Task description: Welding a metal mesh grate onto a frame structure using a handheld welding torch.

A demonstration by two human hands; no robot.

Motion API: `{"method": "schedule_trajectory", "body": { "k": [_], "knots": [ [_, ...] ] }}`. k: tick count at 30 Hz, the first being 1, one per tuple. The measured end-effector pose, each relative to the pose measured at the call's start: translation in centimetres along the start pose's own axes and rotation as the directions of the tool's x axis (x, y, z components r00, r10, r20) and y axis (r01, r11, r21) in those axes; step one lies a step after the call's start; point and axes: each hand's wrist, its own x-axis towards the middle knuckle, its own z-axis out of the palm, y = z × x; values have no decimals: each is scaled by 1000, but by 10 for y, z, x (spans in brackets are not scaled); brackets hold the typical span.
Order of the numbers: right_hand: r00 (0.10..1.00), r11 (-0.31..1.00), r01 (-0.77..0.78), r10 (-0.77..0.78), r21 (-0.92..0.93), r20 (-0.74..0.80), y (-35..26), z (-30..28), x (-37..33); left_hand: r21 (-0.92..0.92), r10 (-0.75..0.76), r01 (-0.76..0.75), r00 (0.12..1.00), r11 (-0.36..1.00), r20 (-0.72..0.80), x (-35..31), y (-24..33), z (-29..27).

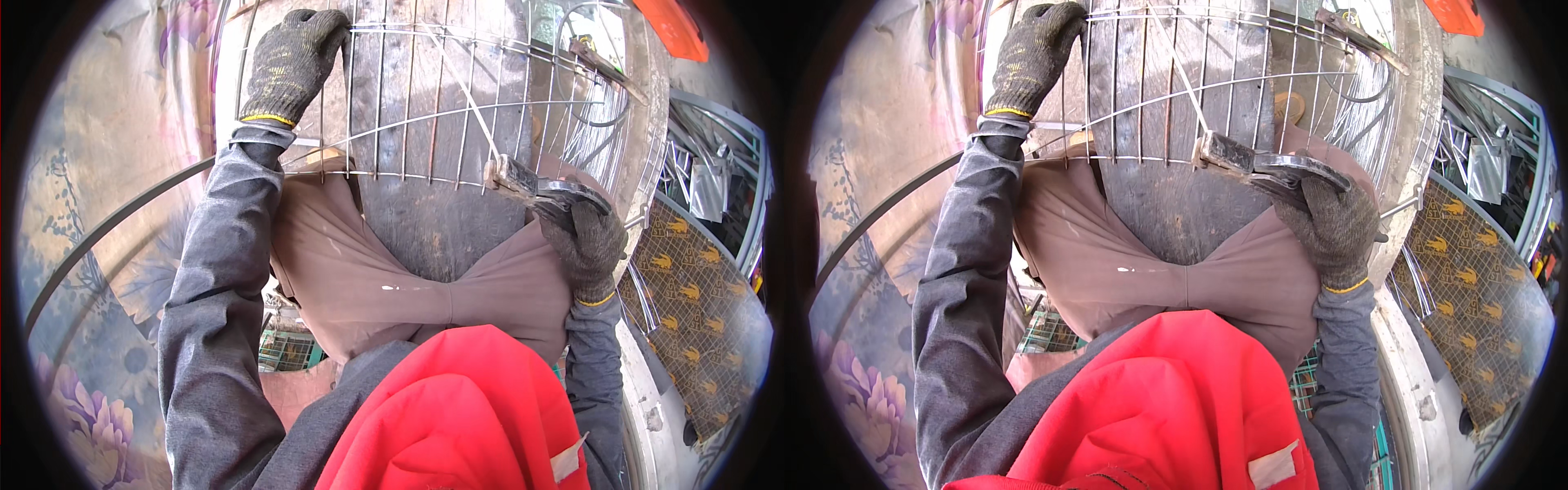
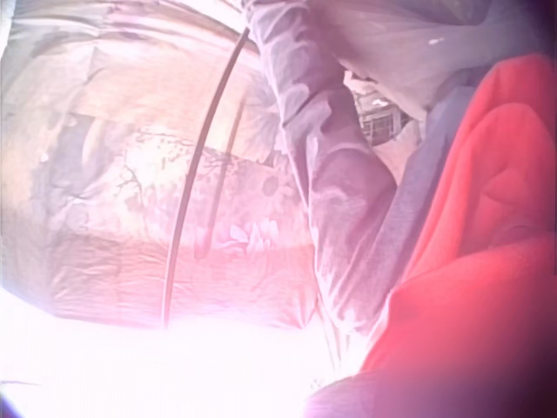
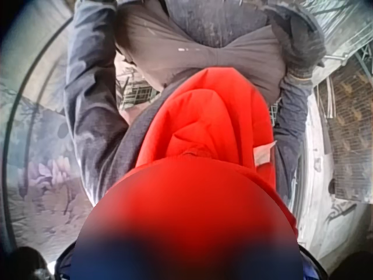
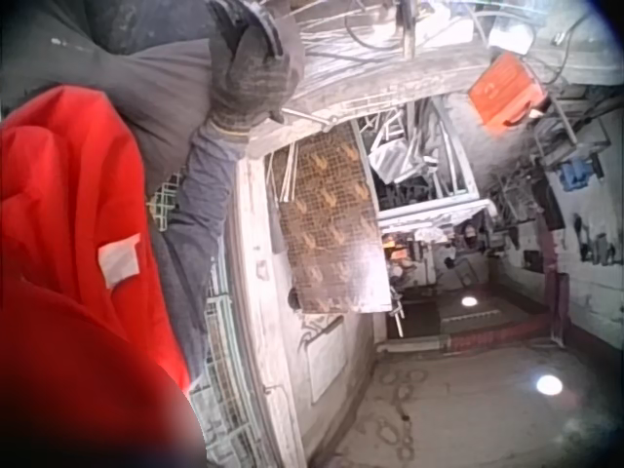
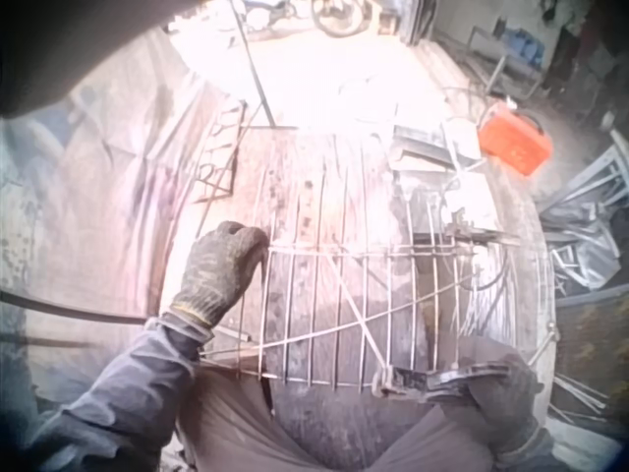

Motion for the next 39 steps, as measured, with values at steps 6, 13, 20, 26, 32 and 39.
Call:
{"method": "schedule_trajectory", "body": {
  "k": [6,13,20,26,32,39],
  "knots": [
    [1000,1000,13,-13,-11,-28,-3,-1,3,70,-39,37,999,997,23,1,2,-1],
    [1000,998,19,-18,-59,20,-11,-6,8,96,-63,57,996,994,63,3,2,-2],
    [1000,997,17,-15,-78,19,-12,-5,8,120,-85,75,993,990,76,4,2,-1],
    [999,995,34,-33,-94,10,-13,-5,9,119,-75,66,995,991,72,3,1,-1],
    [999,998,35,-34,-50,20,-11,-3,7,101,-72,66,996,993,52,3,0,1],
    [999,996,29,-27,-89,22,-12,-3,7,76,-56,53,998,996,35,2,-1,1]
  ]
}}
